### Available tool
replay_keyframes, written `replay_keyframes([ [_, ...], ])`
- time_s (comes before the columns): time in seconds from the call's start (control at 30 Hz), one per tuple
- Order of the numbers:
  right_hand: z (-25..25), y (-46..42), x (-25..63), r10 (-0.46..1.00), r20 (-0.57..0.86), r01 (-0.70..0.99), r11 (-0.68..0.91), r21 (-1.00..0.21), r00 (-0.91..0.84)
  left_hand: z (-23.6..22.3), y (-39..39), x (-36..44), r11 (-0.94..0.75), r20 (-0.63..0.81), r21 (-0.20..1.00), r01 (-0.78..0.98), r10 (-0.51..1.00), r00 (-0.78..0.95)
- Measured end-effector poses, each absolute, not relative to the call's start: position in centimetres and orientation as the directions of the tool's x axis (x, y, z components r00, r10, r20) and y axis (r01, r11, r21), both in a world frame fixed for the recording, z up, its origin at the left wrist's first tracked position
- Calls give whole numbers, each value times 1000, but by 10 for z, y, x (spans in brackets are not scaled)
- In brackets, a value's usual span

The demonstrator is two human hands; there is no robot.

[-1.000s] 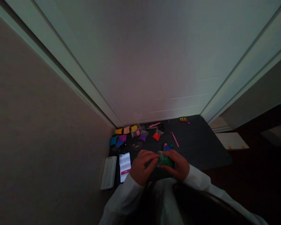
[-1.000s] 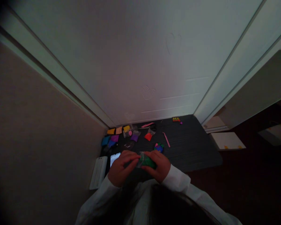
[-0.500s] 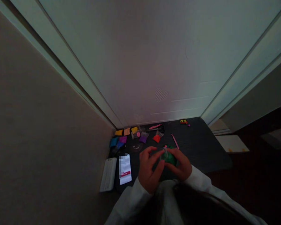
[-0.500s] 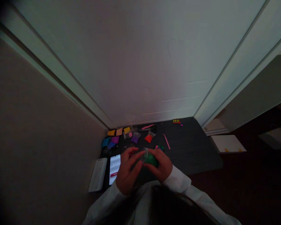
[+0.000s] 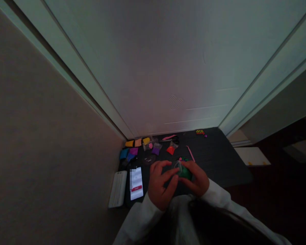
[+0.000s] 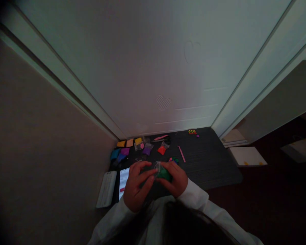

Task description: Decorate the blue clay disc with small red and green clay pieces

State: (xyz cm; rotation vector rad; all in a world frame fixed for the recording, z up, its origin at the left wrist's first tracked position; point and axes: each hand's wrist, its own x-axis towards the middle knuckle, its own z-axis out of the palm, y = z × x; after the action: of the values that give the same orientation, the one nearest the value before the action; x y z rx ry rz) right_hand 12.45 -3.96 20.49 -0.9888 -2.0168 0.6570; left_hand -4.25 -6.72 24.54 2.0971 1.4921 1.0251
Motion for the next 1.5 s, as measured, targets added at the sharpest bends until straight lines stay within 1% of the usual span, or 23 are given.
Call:
replay_keyframes([
  [0.27, 206, -41, 125, 802, 450, 411, 590, -695, -392, 252, -59, -40, -380, 306, 643, 665, 923, 232],
  [0.57, 200, -38, 123, 785, 503, 436, 620, -652, -362, 250, -55, -36, -347, 238, 671, 656, 938, 252],
  [0.77, 200, -39, 122, 791, 512, 409, 611, -678, -334, 250, -56, -28, -334, 225, 695, 637, 942, 248],
  [0.9, 206, -39, 120, 802, 506, 389, 597, -702, -318, 244, -61, -29, -337, 273, 731, 593, 941, 198],
  [0.97, 209, -38, 118, 821, 486, 387, 570, -725, -299, 239, -63, -33, -310, 299, 782, 541, 948, 110],
  [1.0, 211, -39, 118, 839, 465, 390, 544, -743, -283, 237, -63, -35, -271, 289, 818, 508, 956, 46],
  [1.07, 214, -40, 116, 882, 403, 388, 470, -793, -245, 235, -63, -41, -155, 208, 894, 421, 974, -84],
  [1.1, 215, -42, 116, 901, 367, 380, 430, -819, -230, 236, -63, -43, -93, 147, 921, 379, 982, -117],
  [1.17, 216, -45, 115, 923, 310, 352, 375, -858, -228, 238, -62, -47, -5, 39, 936, 351, 995, -89],
  [1.23, 216, -47, 113, 923, 285, 318, 360, -877, -258, 241, -62, -48, 15, -9, 920, 393, 1000, -15],
  [1.3, 215, -49, 112, 903, 300, 277, 387, -879, -308, 244, -61, -48, 4, -10, 902, 432, 1000, 12],
  [1.37, 215, -48, 111, 890, 314, 243, 402, -883, -332, 245, -60, -47, -8, 11, 902, 432, 1000, -4],
  [1.5, 216, -47, 111, 899, 268, 226, 357, -906, -345, 243, -58, -47, -50, 65, 902, 428, 998, -19],
])
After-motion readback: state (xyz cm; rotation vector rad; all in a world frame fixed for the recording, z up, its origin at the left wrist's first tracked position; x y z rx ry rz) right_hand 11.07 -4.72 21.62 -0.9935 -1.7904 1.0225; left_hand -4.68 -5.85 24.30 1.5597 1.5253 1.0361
